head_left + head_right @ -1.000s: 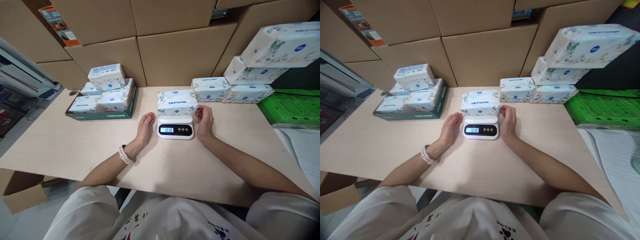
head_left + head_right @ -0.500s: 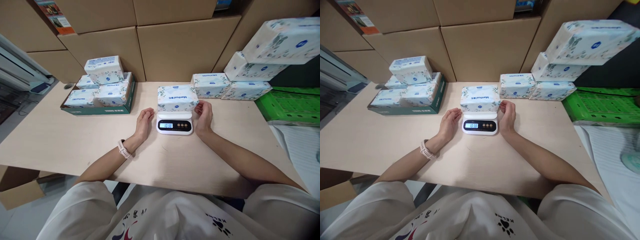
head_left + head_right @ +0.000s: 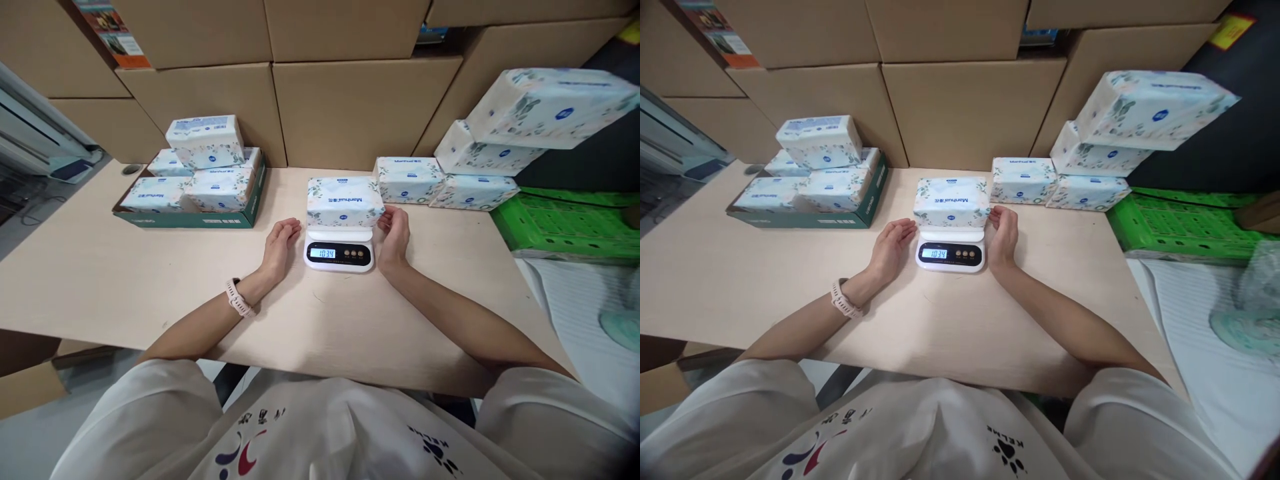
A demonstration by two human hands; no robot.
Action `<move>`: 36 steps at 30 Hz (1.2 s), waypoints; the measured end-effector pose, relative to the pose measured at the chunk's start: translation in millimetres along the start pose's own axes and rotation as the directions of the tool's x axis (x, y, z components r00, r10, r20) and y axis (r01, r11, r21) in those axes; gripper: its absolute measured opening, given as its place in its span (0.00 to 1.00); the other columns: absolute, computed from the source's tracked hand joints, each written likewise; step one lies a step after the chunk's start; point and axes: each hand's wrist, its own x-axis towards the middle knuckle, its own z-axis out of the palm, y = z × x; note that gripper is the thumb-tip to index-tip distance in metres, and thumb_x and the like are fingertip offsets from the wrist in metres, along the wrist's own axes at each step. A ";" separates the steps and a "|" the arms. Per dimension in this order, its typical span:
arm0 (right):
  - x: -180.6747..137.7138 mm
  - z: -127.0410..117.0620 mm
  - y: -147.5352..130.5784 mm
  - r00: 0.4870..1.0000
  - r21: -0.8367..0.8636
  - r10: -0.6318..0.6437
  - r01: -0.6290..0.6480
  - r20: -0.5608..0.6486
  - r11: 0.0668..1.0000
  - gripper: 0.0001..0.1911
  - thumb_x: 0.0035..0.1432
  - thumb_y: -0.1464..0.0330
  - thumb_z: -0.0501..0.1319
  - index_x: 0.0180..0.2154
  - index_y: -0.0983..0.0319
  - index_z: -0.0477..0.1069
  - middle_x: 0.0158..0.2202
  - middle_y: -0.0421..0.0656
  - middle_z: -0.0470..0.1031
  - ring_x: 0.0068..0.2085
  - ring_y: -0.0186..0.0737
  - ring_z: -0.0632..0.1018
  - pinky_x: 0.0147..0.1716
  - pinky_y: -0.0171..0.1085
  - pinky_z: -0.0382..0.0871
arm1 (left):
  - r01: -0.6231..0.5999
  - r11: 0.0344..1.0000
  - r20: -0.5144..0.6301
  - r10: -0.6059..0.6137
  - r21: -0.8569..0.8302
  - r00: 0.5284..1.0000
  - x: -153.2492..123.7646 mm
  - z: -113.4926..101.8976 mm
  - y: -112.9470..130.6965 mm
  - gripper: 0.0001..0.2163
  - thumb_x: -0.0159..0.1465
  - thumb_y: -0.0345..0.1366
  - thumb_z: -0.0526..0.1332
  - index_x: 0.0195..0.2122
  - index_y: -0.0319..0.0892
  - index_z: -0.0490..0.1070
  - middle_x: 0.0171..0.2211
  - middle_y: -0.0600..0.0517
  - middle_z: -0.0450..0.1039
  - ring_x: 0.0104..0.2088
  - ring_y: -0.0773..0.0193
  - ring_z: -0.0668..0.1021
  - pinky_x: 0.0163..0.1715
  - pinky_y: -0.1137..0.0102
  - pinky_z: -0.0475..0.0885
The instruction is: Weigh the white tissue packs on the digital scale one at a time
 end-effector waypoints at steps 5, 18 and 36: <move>3.3 2.6 4.1 1.000 0.024 -0.018 0.017 0.007 1.000 0.30 0.72 0.37 0.55 0.47 0.55 0.76 0.50 0.46 0.81 0.54 0.45 0.84 0.66 0.52 0.81 | -0.019 1.000 0.025 0.019 0.008 0.999 3.6 -4.1 -0.3 0.08 0.73 0.39 0.71 0.48 0.43 0.79 0.56 0.40 0.84 0.61 0.54 0.86 0.79 0.52 0.75; 14.1 8.4 10.5 1.000 0.036 -0.016 0.017 -0.012 0.999 0.38 0.72 0.29 0.52 0.48 0.55 0.75 0.48 0.45 0.82 0.54 0.46 0.85 0.71 0.56 0.78 | -0.018 1.000 0.015 0.019 -0.011 1.000 8.1 1.5 4.3 0.11 0.72 0.44 0.72 0.46 0.43 0.77 0.53 0.40 0.85 0.61 0.53 0.86 0.78 0.53 0.74; -5.6 4.7 -5.2 0.997 0.069 0.076 -0.076 0.009 0.995 0.31 0.72 0.37 0.55 0.49 0.56 0.78 0.50 0.46 0.85 0.56 0.47 0.85 0.72 0.55 0.77 | 0.033 0.997 -0.037 -0.036 -0.074 0.999 -5.6 1.1 7.4 0.13 0.77 0.47 0.67 0.47 0.41 0.81 0.54 0.37 0.88 0.62 0.52 0.88 0.80 0.52 0.74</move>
